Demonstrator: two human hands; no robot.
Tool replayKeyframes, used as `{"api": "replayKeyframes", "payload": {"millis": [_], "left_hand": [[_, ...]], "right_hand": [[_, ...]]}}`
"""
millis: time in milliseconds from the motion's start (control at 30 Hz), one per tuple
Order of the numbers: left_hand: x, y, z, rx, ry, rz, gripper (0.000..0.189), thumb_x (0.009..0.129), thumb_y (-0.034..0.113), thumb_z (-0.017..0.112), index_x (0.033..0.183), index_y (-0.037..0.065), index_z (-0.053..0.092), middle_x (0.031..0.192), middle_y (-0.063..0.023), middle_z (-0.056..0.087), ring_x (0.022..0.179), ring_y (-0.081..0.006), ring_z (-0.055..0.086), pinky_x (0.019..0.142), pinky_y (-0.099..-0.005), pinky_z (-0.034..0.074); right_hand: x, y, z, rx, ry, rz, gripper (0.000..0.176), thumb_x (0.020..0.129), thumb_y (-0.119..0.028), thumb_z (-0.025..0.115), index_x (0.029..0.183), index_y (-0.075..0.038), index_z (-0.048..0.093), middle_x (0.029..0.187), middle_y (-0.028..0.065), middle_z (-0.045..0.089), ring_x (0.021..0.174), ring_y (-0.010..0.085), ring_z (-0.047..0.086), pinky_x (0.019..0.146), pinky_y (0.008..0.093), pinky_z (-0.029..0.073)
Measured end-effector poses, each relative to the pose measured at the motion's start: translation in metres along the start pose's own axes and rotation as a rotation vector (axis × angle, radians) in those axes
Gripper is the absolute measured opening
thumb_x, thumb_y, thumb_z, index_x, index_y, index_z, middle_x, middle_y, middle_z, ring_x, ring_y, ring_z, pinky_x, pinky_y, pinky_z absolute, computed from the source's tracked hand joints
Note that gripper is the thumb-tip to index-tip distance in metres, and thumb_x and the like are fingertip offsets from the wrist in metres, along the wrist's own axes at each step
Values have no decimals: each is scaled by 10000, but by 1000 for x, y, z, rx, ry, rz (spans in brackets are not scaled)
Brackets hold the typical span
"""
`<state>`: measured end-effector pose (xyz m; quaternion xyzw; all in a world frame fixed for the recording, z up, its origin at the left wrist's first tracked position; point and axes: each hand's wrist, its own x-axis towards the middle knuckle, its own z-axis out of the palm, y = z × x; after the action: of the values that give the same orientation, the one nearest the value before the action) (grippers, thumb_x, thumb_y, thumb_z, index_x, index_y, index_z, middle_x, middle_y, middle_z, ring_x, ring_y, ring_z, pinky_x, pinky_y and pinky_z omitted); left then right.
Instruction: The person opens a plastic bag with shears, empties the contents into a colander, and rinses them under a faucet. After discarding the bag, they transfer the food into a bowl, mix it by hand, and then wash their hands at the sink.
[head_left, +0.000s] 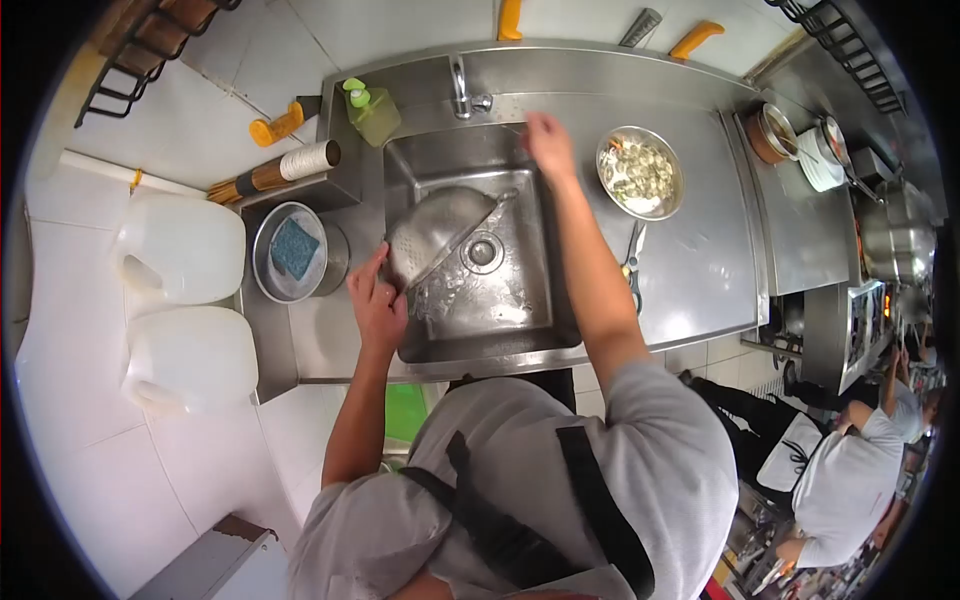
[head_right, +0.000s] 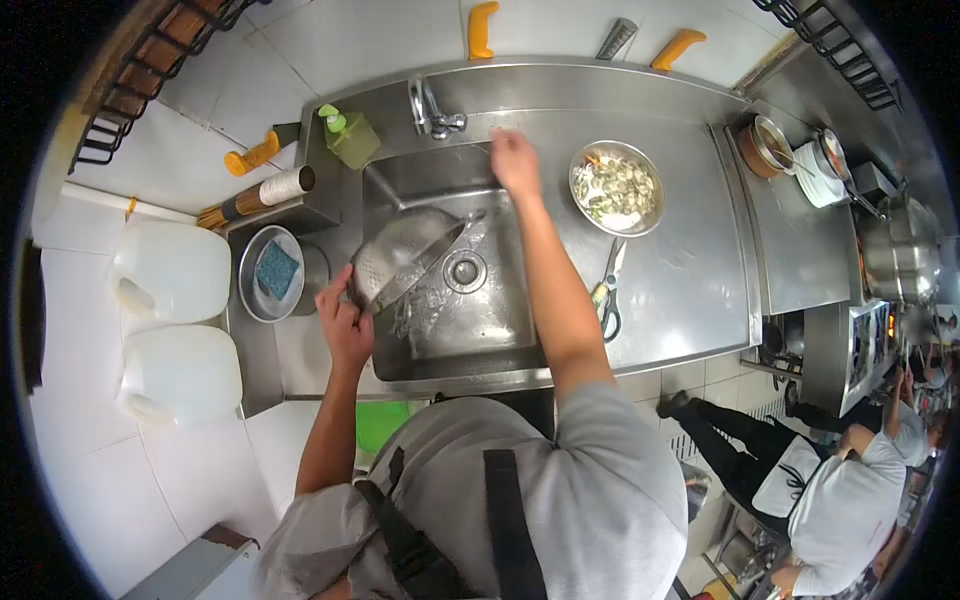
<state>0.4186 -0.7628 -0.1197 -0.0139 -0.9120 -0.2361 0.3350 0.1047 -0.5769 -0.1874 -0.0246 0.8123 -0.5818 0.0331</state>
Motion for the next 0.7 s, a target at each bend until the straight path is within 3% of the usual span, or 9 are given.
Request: {"api": "replayKeyframes", "payload": {"millis": [33, 67, 200, 300, 433, 500, 533, 600, 700], "left_hand": [[1, -1, -2, -21, 41, -3, 248, 555, -110, 559, 604, 37, 365, 1239, -172, 518, 1003, -349, 500, 863, -417, 374], [2, -2, -1, -46, 63, -16, 248, 553, -106, 569, 591, 24, 362, 1225, -174, 521, 1025, -343, 500, 856, -416, 392], [3, 3, 23, -215, 144, 25, 240, 545, -103, 573, 583, 22, 373, 1211, -171, 530, 1028, -344, 503, 861, -425, 399], [0, 26, 23, -264, 4, 254, 215, 565, -98, 586, 608, 1, 400, 1210, -210, 514, 1078, -362, 486, 911, -415, 392], [-19, 49, 34, -156, -76, 327, 219, 564, -31, 663, 727, -12, 517, 1180, -186, 529, 1030, -328, 518, 887, -398, 409], [-62, 31, 74, -291, 232, -549, 383, 645, 17, 684, 998, -33, 542, 1182, -179, 519, 1060, -311, 500, 917, -399, 400], [-95, -2, 105, -317, 101, -753, 509, 717, 52, 686, 1170, -34, 469, 1123, -164, 546, 975, -264, 547, 872, -357, 447], [-96, 28, 118, -729, -95, -768, 409, 750, 55, 672, 1115, -26, 506, 1046, -139, 576, 826, -206, 594, 720, -287, 504], [-85, 44, 132, -770, -215, -1026, 340, 797, 59, 631, 1108, -19, 517, 1011, -120, 591, 734, -172, 603, 587, -254, 507]], "right_hand": [[-40, 0, -26, 54, 96, 52, 425, 873, -395, 485, 923, 5, 619, 752, 153, 641, 635, 192, 596, 665, 334, 469], [-80, -4, -49, 111, 104, 84, 438, 923, -427, 433, 703, -73, 568, 608, 21, 550, 524, 79, 471, 436, 227, 332], [-195, -54, -92, 735, -495, 501, 544, 885, -554, 416, 960, -41, 582, 844, 104, 662, 722, 197, 625, 646, 328, 493], [-237, -95, -79, 1228, -384, 580, 420, 877, -436, 526, 1015, -41, 555, 926, 103, 650, 789, 203, 633, 767, 429, 487], [-251, -52, -78, 1387, -391, 529, 224, 853, -170, 603, 1030, -45, 546, 887, 67, 643, 830, 180, 638, 595, 315, 567], [-271, -56, -85, 1492, -295, 472, 218, 867, -165, 582, 1038, -36, 544, 932, 67, 636, 826, 181, 638, 606, 312, 565], [-279, -57, -89, 1498, -328, 480, 218, 867, -165, 582, 1038, -36, 544, 932, 67, 636, 826, 181, 638, 606, 312, 565], [-285, -58, -105, 1512, -288, 472, 236, 871, -181, 580, 1053, -37, 539, 964, 69, 628, 839, 179, 633, 627, 307, 560], [-300, -50, -125, 1525, -352, 427, 225, 895, -181, 535, 1075, -45, 529, 1002, 73, 617, 906, 183, 611, 750, 329, 536]]}}
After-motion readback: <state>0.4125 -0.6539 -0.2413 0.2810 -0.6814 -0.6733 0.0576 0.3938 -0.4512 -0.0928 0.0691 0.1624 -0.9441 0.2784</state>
